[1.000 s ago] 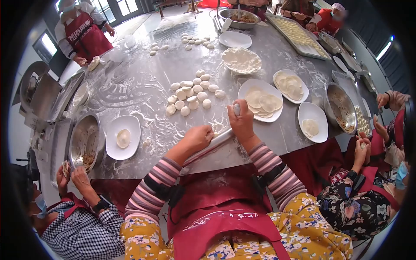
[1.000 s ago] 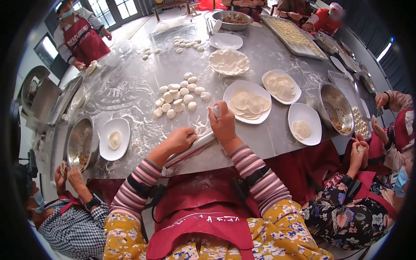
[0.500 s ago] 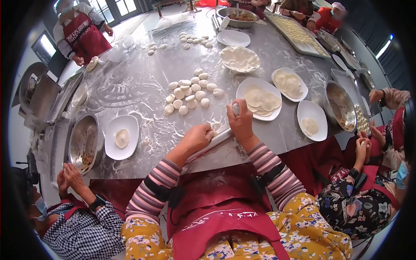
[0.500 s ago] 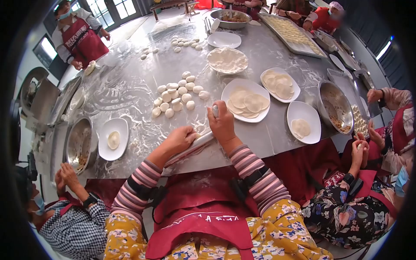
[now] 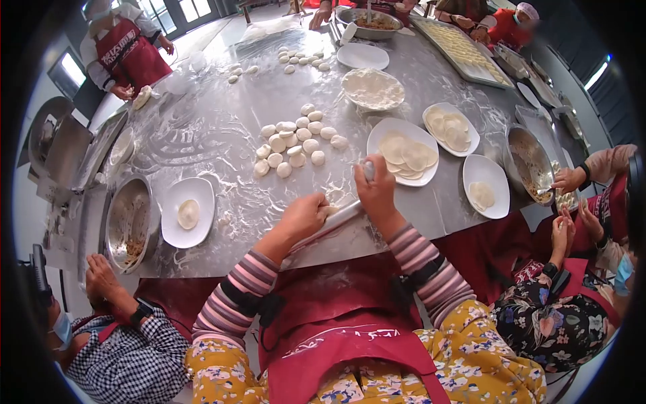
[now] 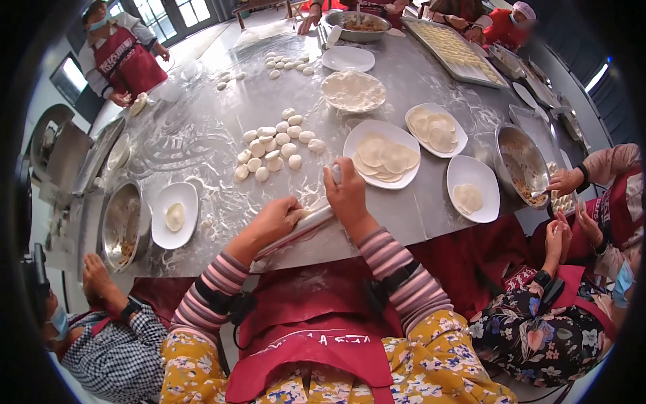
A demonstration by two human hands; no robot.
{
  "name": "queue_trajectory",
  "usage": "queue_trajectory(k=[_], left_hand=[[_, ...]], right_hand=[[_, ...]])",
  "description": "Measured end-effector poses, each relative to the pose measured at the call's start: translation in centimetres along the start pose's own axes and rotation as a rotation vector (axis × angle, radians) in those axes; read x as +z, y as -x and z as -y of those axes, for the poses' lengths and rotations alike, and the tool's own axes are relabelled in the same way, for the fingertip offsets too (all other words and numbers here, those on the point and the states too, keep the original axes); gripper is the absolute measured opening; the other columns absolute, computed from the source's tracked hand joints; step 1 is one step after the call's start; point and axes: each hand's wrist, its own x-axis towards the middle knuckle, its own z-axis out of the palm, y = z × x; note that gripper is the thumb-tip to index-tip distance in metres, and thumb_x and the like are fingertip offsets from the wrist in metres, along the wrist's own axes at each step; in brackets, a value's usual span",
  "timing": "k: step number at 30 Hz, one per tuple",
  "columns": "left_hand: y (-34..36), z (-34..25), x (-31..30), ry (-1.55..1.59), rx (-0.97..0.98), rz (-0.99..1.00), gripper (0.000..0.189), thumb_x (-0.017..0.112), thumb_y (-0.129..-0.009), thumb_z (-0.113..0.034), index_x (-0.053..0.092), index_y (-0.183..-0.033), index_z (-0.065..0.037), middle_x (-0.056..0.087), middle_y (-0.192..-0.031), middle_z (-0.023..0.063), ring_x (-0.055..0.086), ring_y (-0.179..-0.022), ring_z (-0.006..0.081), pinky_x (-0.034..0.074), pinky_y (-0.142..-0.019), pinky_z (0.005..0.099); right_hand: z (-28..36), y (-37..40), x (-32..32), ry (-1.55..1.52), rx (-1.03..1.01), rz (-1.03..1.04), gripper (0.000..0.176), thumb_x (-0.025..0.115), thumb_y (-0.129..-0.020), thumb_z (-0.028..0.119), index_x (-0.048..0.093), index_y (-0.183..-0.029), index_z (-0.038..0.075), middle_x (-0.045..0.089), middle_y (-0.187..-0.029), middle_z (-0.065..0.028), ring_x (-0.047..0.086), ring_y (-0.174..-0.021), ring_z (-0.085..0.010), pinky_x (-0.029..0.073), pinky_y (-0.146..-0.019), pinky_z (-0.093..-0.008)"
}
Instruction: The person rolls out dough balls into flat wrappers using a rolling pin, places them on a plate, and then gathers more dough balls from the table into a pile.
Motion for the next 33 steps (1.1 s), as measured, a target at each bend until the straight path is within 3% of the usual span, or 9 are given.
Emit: queue_trajectory(k=[2,4,8,10,13,18,23,26,33], left_hand=[[-0.6,-0.1,0.0,0.004,-0.019,-0.017,0.016,0.057,-0.079,-0.012,0.061,-0.089,0.0,0.063,-0.087,0.022,0.061,-0.08,0.0368,0.047,-0.071,0.0417],[-0.9,0.5,0.1,-0.082,0.021,0.046,0.013,0.055,-0.082,-0.01,0.059,-0.086,0.002,0.061,-0.073,0.0152,0.056,-0.068,0.0177,0.045,-0.062,0.0334],[-0.4,2.4,0.2,0.113,0.034,0.001,0.01,0.056,-0.082,-0.007,0.059,-0.086,0.002,0.062,-0.074,0.0138,0.056,-0.068,0.0162,0.045,-0.062,0.0325],[0.4,2.3,0.1,0.216,0.034,0.052,0.012,0.055,-0.081,-0.007,0.059,-0.086,0.002,0.061,-0.075,0.0202,0.061,-0.074,0.0304,0.048,-0.067,0.0369],[0.4,1.3,0.1,0.158,0.067,0.019,0.01,0.057,-0.082,-0.007,0.06,-0.086,0.002,0.063,-0.075,0.0143,0.058,-0.071,0.017,0.047,-0.065,0.0325],[-0.6,2.5,0.8,0.011,0.043,-0.01,0.017,0.059,-0.082,-0.015,0.063,-0.086,0.001,0.065,-0.082,0.0182,0.063,-0.076,0.0257,0.048,-0.069,0.038],[2.0,0.4,0.2,-0.045,0.047,0.035,0.014,0.059,-0.08,-0.013,0.062,-0.087,-0.001,0.064,-0.079,0.0169,0.062,-0.073,0.0253,0.047,-0.066,0.037],[2.5,1.4,-0.3,0.242,0.216,-0.12,0.012,0.057,-0.08,-0.008,0.06,-0.091,-0.002,0.062,-0.076,0.0124,0.058,-0.069,0.019,0.046,-0.064,0.0328],[8.9,1.1,-15.0,0.47,0.019,-0.62,0.014,0.058,-0.082,-0.007,0.058,-0.094,0.001,0.063,-0.083,0.007,0.059,-0.075,0.013,0.049,-0.066,0.028]], right_hand=[[0.0,-0.1,0.0,-0.025,0.033,0.043,0.023,0.066,-0.079,0.007,0.05,-0.094,0.003,0.057,-0.074,-0.0207,0.058,-0.064,-0.0389,0.045,-0.055,-0.0399],[0.2,1.0,-1.4,0.004,-0.03,-0.002,0.022,0.066,-0.079,0.006,0.05,-0.094,0.004,0.057,-0.074,-0.0183,0.059,-0.062,-0.0355,0.046,-0.054,-0.0384],[1.1,4.6,-4.8,0.025,-0.027,-0.042,0.022,0.066,-0.078,0.003,0.05,-0.092,0.004,0.055,-0.072,-0.0125,0.059,-0.059,-0.0269,0.047,-0.053,-0.0344],[1.5,5.0,-5.1,0.005,0.047,-0.042,0.024,0.067,-0.077,0.002,0.05,-0.093,0.004,0.055,-0.072,-0.0127,0.058,-0.058,-0.0272,0.047,-0.052,-0.034],[0.3,1.3,-1.8,0.014,0.012,-0.02,0.021,0.065,-0.079,0.004,0.05,-0.093,0.004,0.056,-0.073,-0.0148,0.057,-0.06,-0.0312,0.046,-0.055,-0.0368],[-0.8,0.9,-0.7,0.156,-0.216,0.017,0.02,0.063,-0.081,0.005,0.05,-0.095,0.002,0.055,-0.085,-0.0177,0.056,-0.075,-0.0368,0.044,-0.066,-0.041],[-0.3,5.5,-5.0,-0.109,0.213,0.022,0.016,0.062,-0.081,0.002,0.049,-0.091,0.002,0.051,-0.076,-0.0079,0.05,-0.064,-0.0187,0.044,-0.059,-0.0312],[0.4,5.9,-5.8,-0.09,0.181,0.007,0.016,0.062,-0.082,0.003,0.048,-0.091,0.003,0.05,-0.075,-0.0069,0.048,-0.06,-0.0159,0.043,-0.056,-0.0295],[1.8,4.7,-5.7,-0.084,0.173,0.033,0.016,0.061,-0.084,0.005,0.048,-0.092,0.003,0.051,-0.076,-0.0079,0.048,-0.062,-0.0177,0.042,-0.057,-0.0303]])
